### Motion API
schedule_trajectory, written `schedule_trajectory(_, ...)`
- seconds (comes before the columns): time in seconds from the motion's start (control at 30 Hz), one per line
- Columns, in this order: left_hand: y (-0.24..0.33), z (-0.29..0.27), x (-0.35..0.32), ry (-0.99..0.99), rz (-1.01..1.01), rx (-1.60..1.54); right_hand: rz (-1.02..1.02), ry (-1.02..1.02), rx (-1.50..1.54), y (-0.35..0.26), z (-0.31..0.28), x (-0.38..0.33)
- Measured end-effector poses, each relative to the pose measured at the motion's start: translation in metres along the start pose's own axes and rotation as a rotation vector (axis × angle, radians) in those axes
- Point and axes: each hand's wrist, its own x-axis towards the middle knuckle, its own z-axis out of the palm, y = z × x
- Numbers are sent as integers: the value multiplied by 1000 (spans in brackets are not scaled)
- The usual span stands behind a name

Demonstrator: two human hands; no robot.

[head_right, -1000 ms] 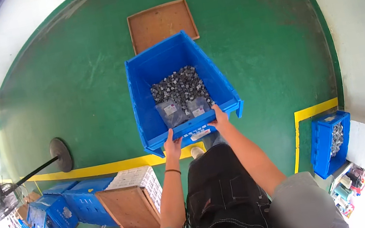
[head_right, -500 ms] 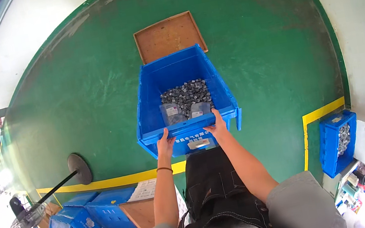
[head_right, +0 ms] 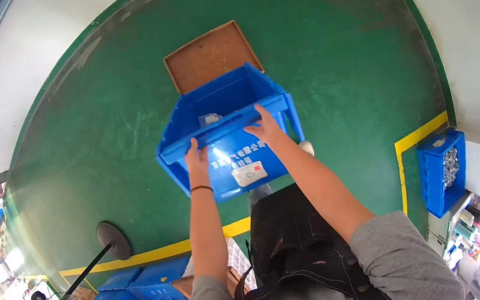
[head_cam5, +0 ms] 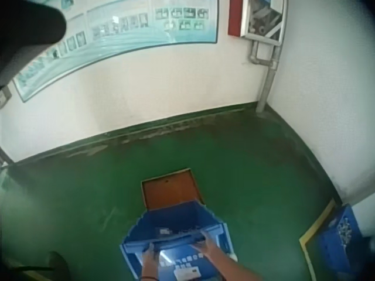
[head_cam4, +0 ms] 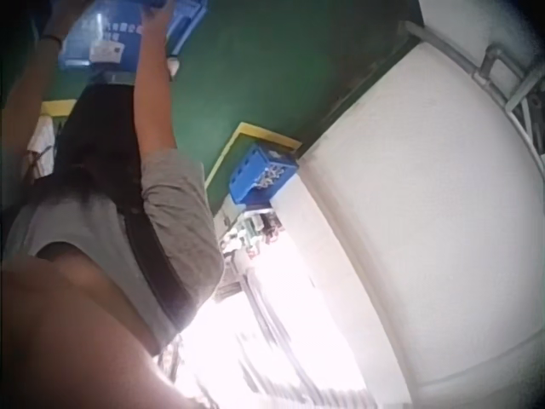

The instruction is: Assemble small metal components at a workbench using a tool, then transport a tray of parts and empty it into a larger storage bin.

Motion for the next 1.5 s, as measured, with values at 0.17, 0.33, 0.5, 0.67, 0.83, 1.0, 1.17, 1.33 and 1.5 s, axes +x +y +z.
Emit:
schedule_trajectory(0.17, 5, 37, 38, 113, 43, 63, 95, -252, -480, -40, 1, -10)
schedule_trajectory(0.33, -18, 106, 12, 378, 216, 78, 255, -526, -503, -143, -58, -39)
schedule_trajectory(0.5, -111, 131, 19, 784, 108, 458, 227, -156, -273, -309, -238, -45)
schedule_trajectory(0.67, -125, 172, 13, 714, 8, 215, 72, 171, -447, -456, -267, -52)
schedule_trajectory(0.83, -136, 175, 26, 768, 82, 125, 51, -75, -695, -451, -100, 35)
schedule_trajectory(1.0, -140, 152, 34, 762, -123, 206, -74, -822, -1340, -350, 144, -42)
schedule_trajectory(1.17, -118, 219, 11, 1075, -100, 525, -110, -1450, -1238, -378, 258, -106)
schedule_trajectory(1.33, -139, 220, 9, 1284, -368, 431, 58, -1011, -1334, -402, 271, 1)
schedule_trajectory(1.5, -111, 257, -26, 977, 83, -99, 149, -619, -1495, -485, 268, 115)
